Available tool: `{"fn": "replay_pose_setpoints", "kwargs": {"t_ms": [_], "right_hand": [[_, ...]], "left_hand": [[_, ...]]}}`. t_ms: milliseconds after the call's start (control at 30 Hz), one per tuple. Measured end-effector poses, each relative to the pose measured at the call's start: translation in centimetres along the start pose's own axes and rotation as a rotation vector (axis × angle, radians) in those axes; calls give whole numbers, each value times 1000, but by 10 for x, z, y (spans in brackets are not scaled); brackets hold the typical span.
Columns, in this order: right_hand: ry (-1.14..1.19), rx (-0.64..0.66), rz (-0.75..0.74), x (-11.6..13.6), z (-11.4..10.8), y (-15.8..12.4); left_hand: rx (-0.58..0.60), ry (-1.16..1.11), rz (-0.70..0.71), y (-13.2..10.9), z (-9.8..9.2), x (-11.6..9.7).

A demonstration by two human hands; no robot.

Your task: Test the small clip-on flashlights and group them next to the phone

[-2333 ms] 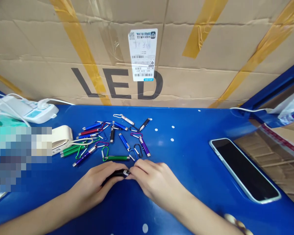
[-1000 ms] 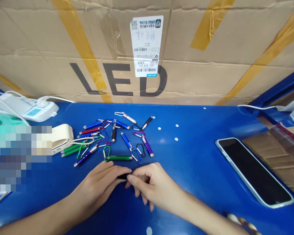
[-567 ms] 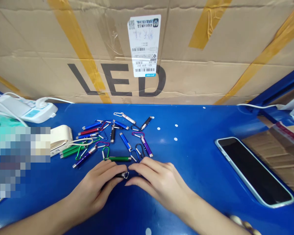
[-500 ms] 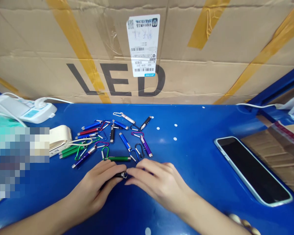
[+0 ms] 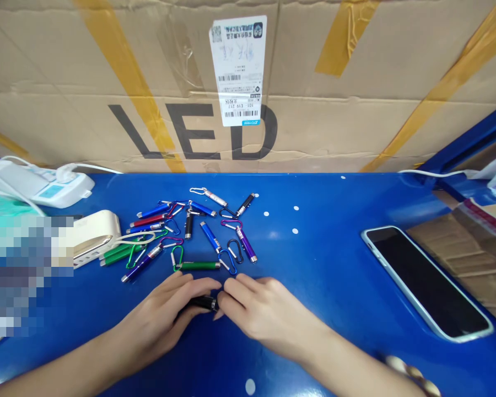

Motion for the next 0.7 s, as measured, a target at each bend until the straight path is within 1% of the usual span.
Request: {"fn": "replay_pose_setpoints", "kwargs": {"t_ms": [133,333,400,467,533,600,700], "right_hand": [[-2,-11,3,3,3,-1],[33,-30,63,2,9,-2],[67,-14,102,1,12,-2],[154,15,168,-3,15,-2],[343,66,269,-9,17,-1],[630,154,401,-15,24,-1],[1115,401,628,-15,45,-8]], "left_hand": [[22,51,60,1,0,-5],[30,82,74,-1,2,-7],[35,132,104,-1,2,-9],[28,196,148,-1,0,-13],[-7,265,216,-1,-6,-20],[-47,312,277,0,-12,-28],[-83,330,300,1,-18,-34]]}}
Point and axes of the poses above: each hand's wrist, its own y-axis towards the middle knuckle, its own z-axis out of the palm, x = y × z, the point moved 9 cm from there along y, towards the middle knuckle, and after that the axes turned 7 degrees about z, right-handed, at the moved point
